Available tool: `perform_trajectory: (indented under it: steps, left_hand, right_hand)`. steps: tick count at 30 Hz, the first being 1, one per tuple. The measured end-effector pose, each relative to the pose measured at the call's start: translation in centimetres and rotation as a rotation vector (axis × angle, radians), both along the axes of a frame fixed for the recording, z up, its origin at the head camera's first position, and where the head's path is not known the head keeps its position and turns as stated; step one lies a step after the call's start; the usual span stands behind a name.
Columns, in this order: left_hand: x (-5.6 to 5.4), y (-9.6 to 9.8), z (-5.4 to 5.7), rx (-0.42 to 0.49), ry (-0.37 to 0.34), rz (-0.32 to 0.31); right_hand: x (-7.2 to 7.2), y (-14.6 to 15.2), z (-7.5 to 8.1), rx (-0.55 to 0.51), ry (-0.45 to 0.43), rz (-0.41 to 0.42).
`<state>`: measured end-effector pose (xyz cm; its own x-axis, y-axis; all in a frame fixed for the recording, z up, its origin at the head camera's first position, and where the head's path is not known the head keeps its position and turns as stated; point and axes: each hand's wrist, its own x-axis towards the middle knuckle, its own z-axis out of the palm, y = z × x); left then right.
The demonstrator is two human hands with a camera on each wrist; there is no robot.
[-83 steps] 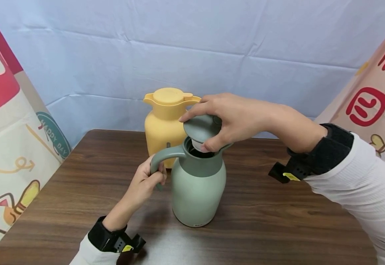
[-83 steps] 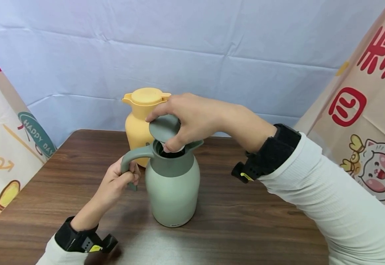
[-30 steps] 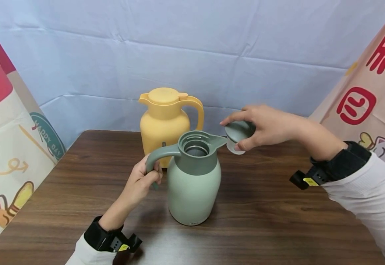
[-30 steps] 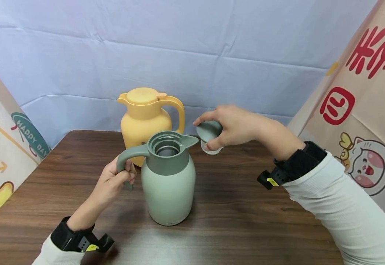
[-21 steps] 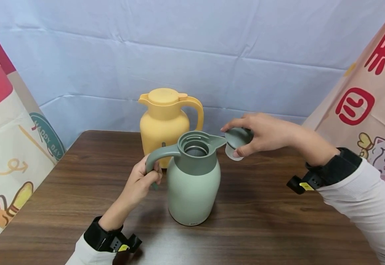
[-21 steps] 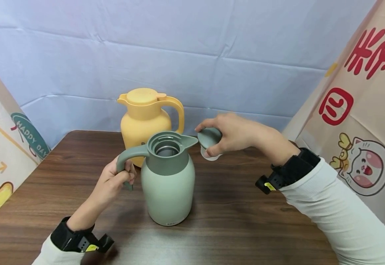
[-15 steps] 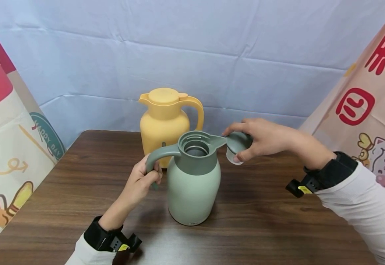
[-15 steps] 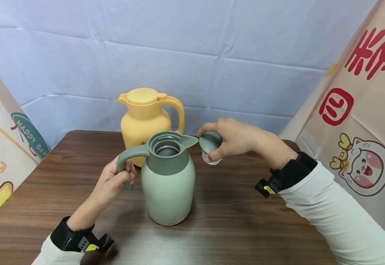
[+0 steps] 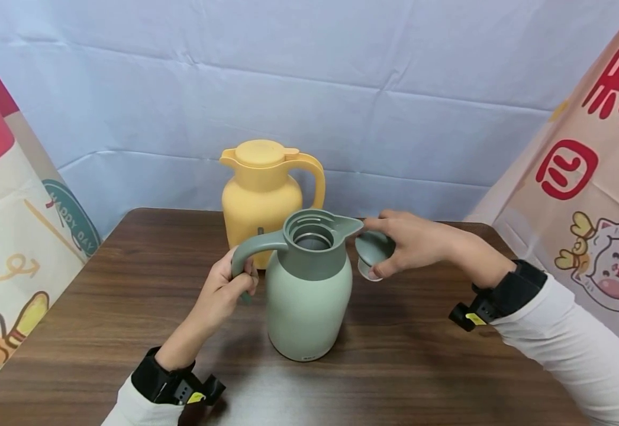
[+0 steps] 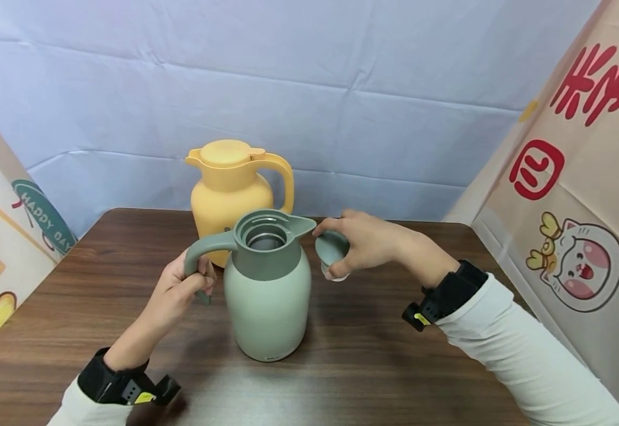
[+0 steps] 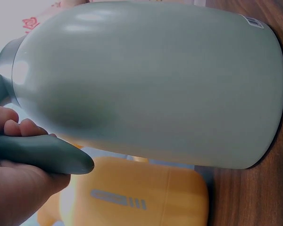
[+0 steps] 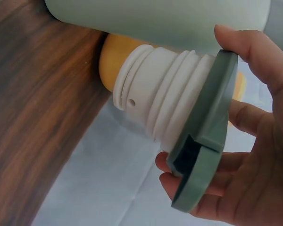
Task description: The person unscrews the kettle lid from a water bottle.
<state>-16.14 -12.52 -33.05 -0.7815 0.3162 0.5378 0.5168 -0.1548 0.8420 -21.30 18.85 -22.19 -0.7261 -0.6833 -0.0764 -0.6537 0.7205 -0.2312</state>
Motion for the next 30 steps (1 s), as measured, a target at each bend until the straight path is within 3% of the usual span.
perform_trajectory:
  steps: [6,18,30]
  left_hand:
    - [-0.1,0.1,0.0,0.004,0.002,-0.001]
    - [-0.1,0.1,-0.1,-0.001,-0.004,-0.003]
    - [0.0,0.0,0.0,-0.007,-0.008,0.002]
  right_hand:
    - [-0.1,0.1,-1.6,0.006,-0.03,-0.037]
    - [-0.2,0.0,-4.2,0.036,-0.106,0.003]
    - [-0.2,-0.3,-4.5,0.11,-0.064,0.038]
